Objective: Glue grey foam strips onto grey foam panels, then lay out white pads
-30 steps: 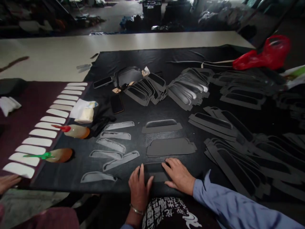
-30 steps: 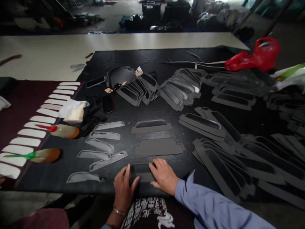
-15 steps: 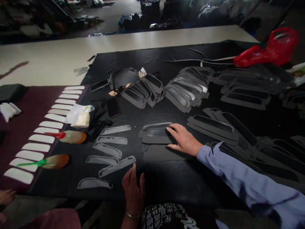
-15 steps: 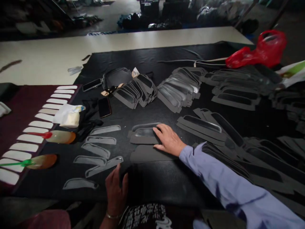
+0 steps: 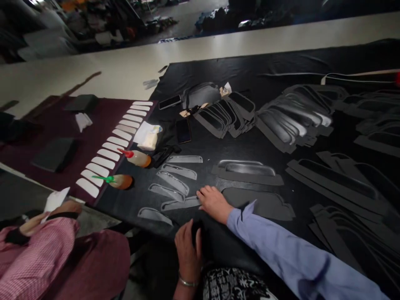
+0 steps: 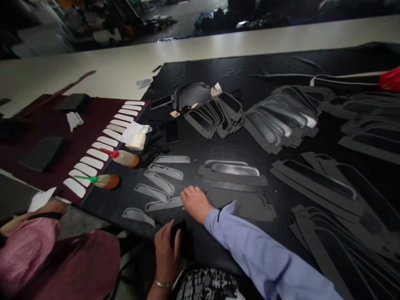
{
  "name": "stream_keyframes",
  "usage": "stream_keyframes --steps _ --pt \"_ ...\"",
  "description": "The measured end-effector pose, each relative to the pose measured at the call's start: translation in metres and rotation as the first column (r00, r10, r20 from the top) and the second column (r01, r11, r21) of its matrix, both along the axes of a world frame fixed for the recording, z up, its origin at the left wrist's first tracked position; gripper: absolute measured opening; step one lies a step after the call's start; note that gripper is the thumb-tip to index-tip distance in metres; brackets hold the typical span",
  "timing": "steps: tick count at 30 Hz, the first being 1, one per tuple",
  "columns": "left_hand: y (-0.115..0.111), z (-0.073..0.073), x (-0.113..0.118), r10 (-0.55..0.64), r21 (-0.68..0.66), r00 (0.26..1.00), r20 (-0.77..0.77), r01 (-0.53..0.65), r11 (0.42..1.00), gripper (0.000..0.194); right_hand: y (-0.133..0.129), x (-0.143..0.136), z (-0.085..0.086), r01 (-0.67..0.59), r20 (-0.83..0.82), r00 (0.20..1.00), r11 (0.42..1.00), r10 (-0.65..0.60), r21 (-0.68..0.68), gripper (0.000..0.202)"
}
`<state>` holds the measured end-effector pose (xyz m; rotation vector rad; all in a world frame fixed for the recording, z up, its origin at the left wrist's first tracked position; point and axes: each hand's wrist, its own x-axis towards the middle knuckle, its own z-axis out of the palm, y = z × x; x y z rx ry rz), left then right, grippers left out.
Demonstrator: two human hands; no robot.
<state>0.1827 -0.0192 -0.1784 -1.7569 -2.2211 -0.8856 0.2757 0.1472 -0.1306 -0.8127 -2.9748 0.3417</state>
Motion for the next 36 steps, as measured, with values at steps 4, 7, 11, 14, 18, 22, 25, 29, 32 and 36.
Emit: stream_keyframes --steps 4,7,11,14,18,22,25,29,32,36 --pt "0.018 0.014 -0.029 0.055 0.002 0.998 -0.029 -0.055 0.998 0.031 0.001 -0.007 0.003 -0.032 0.067 0.997 0.999 0.030 0.017 0.017" --pt "0.044 0.026 -0.059 0.123 -0.139 0.991 -0.060 -0.130 0.982 0.034 0.000 -0.009 0.014 -0.056 0.110 0.993 0.998 0.052 0.029 0.018" --pt "0.069 0.041 -0.090 0.131 -0.197 0.991 -0.009 -0.130 0.972 0.035 -0.006 -0.012 0.027 -0.116 0.180 0.978 0.993 0.109 0.029 0.019" --pt "0.066 0.058 -0.095 0.128 -0.142 0.991 0.027 -0.123 0.982 0.029 -0.018 -0.001 0.041 -0.079 0.211 0.974 0.997 0.077 0.002 0.019" --pt "0.036 0.087 -0.067 0.047 -0.076 0.938 0.345 -0.022 0.997 0.027 -0.038 0.039 0.061 0.129 0.146 0.984 0.974 -0.102 -0.185 0.020" --pt "0.016 0.094 -0.013 0.073 -0.283 0.561 0.824 0.297 0.912 0.029 -0.059 0.075 0.059 0.287 -0.047 0.925 0.772 -0.378 -0.568 0.010" --pt "0.025 0.084 0.024 0.213 -0.262 0.162 0.964 0.403 0.877 0.044 -0.072 0.084 0.046 0.233 -0.169 0.801 0.560 -0.574 -0.795 0.004" --pt "0.049 0.069 0.049 0.264 -0.223 -0.066 0.962 0.369 0.903 0.055 -0.082 0.093 0.036 0.153 -0.242 0.721 0.489 -0.650 -0.859 0.009" --pt "0.061 0.060 0.052 0.167 -0.233 0.188 0.968 0.422 0.876 0.047 -0.089 0.111 0.044 0.275 -0.204 0.782 0.619 -0.590 -0.736 0.011" --pt "0.069 0.050 0.049 -0.267 -0.237 0.762 0.590 0.480 0.845 0.040 -0.091 0.136 0.056 0.346 -0.274 0.857 0.882 -0.436 -0.321 0.017"
